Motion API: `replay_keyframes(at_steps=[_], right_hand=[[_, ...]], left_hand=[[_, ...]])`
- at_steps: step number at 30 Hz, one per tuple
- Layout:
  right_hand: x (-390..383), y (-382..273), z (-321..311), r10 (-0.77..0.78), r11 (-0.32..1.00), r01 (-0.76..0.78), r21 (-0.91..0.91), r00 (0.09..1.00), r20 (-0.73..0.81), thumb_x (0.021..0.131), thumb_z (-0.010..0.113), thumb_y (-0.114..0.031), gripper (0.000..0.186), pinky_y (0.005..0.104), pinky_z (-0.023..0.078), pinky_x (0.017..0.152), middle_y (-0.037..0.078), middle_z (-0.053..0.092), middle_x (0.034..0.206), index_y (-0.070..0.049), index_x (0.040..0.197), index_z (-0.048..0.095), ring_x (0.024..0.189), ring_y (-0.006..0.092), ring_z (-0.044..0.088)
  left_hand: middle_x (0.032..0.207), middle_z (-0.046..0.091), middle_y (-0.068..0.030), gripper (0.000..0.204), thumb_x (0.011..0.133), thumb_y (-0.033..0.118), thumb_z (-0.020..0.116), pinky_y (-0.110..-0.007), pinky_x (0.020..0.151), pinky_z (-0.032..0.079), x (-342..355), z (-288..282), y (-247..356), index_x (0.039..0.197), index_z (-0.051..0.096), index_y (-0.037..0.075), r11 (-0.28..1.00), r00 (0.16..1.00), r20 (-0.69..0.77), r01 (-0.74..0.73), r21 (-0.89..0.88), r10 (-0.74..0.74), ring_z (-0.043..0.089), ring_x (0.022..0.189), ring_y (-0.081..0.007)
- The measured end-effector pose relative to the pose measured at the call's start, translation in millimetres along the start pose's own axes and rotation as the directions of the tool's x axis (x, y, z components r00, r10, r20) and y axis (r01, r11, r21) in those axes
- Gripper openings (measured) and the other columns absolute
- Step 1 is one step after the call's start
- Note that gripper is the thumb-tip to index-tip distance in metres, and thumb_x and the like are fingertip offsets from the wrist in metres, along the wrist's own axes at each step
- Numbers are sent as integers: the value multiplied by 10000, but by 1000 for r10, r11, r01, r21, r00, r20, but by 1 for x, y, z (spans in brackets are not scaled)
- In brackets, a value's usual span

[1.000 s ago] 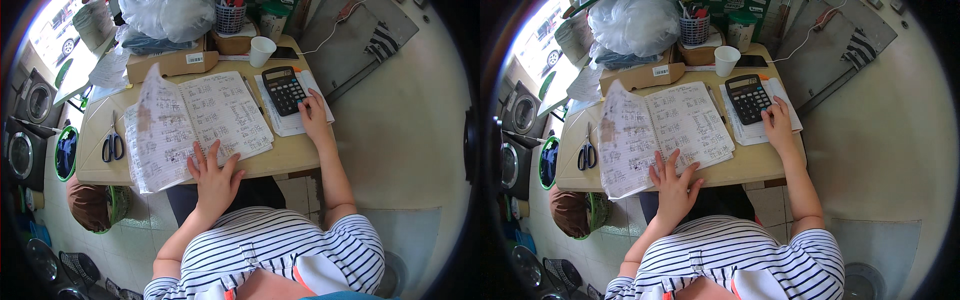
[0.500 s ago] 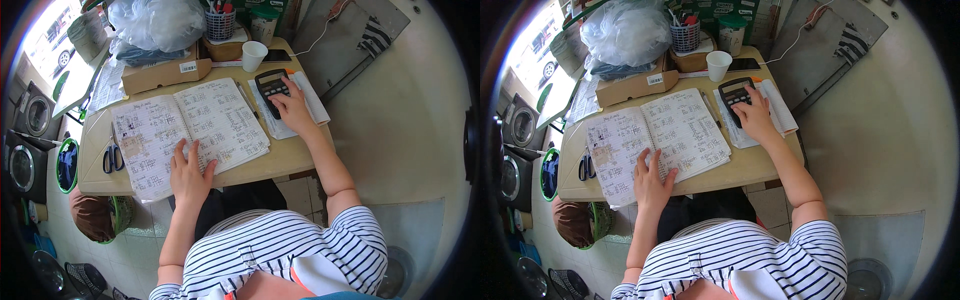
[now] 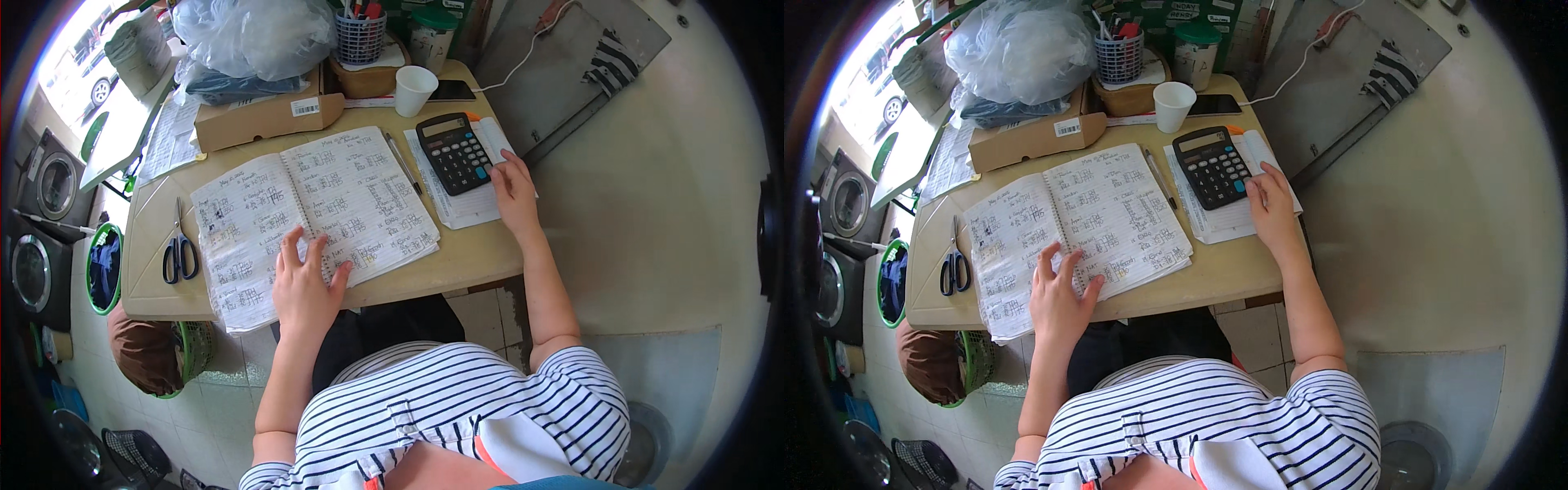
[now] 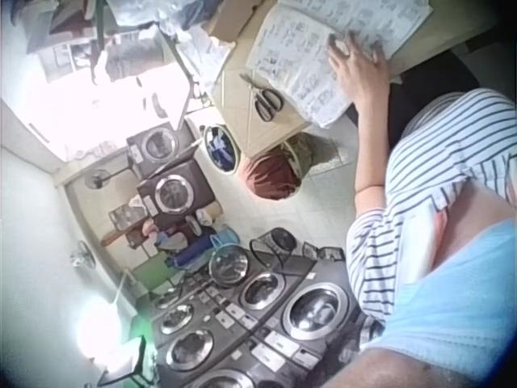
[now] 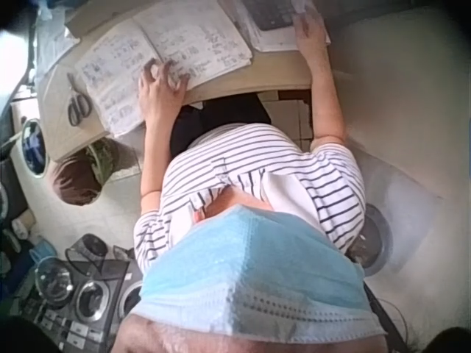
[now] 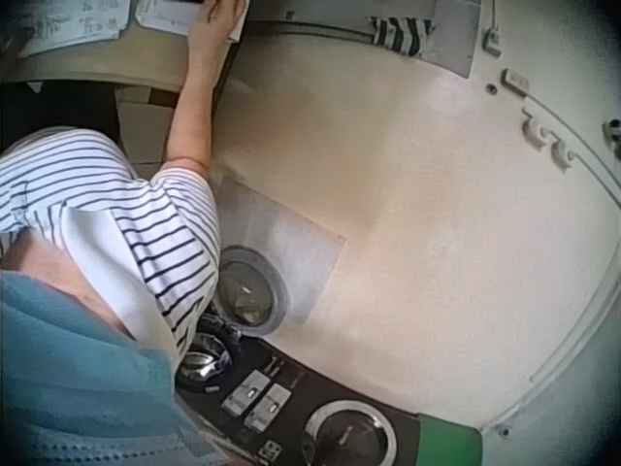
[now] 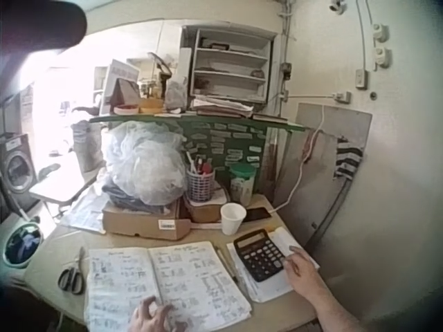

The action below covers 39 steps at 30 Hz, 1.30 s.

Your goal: Using a calculator and an account book to tally laundry service totals.

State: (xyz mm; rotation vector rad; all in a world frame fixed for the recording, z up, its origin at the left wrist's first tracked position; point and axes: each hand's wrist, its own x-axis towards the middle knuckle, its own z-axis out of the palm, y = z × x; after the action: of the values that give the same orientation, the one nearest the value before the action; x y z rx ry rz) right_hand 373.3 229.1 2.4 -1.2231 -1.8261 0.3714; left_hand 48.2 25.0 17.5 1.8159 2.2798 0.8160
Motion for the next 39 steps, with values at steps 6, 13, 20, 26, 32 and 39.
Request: replay_keyframes(at_steps=[6, 13, 20, 26, 32, 39], right_hand=[[-5, 17, 6, -90, 989, 96, -111, 994, 55, 991, 658, -138, 165, 410, 529, 954, 225, 551, 1412, 9, 1050, 705, 1177, 364, 629], [-5, 3, 14, -20, 1000, 21, -15, 996, 88, 980, 663, -116, 149, 410, 540, 943, 243, 505, 1431, 17, 933, 616, 1284, 388, 558], [-1, -10, 14, -73, 996, 78, -33, 989, 129, 990, 659, -147, 110, 425, 487, 1042, 246, 450, 1496, -47, 996, 705, 1352, 405, 501], [-3, -27, 27, -219, 909, 286, -303, 946, 237, 969, 693, -213, 115, 636, 249, 1193, 161, 384, 1603, -126, 987, 766, 1472, 463, 339], [29, -40, 38, -236, 936, 266, -230, 960, 150, 955, 697, -208, 110, 695, 158, 1195, 117, 392, 1612, -160, 1003, 784, 1514, 474, 255], [27, -23, 36, -179, 973, 199, -116, 970, 164, 976, 678, -218, 153, 700, 123, 1194, 113, 462, 1576, -118, 972, 794, 1507, 421, 305]], left_hand=[[1436, 496, -159, 446, 890, 378, 746, -557, 1167, 306, 14, 0, -8, 1227, 693, 90, 995, 998, -3, -56, 84, 56, 406, 1407, -414], [1593, 376, -171, 571, 908, 435, 713, -589, 1251, 139, 20, 15, -13, 1385, 607, 141, 994, 996, -41, -76, 73, 79, 240, 1528, -438], [1640, 338, -137, 579, 920, 457, 685, -564, 1258, 136, 20, 17, -15, 1411, 598, 163, 991, 998, -5, -62, 120, 63, 235, 1544, -401], [1641, 341, -129, 572, 930, 460, 671, -566, 1257, 138, 20, 18, -15, 1414, 598, 164, 990, 998, -14, -60, 128, 63, 233, 1547, -399], [1637, 346, -127, 574, 936, 478, 656, -566, 1255, 143, 18, 18, -15, 1415, 597, 166, 989, 997, -18, -68, 134, 71, 239, 1544, -399], [1628, 354, -138, 566, 928, 453, 669, -571, 1254, 149, 18, 16, -15, 1402, 603, 152, 991, 998, -23, -61, 121, 64, 246, 1539, -405]])
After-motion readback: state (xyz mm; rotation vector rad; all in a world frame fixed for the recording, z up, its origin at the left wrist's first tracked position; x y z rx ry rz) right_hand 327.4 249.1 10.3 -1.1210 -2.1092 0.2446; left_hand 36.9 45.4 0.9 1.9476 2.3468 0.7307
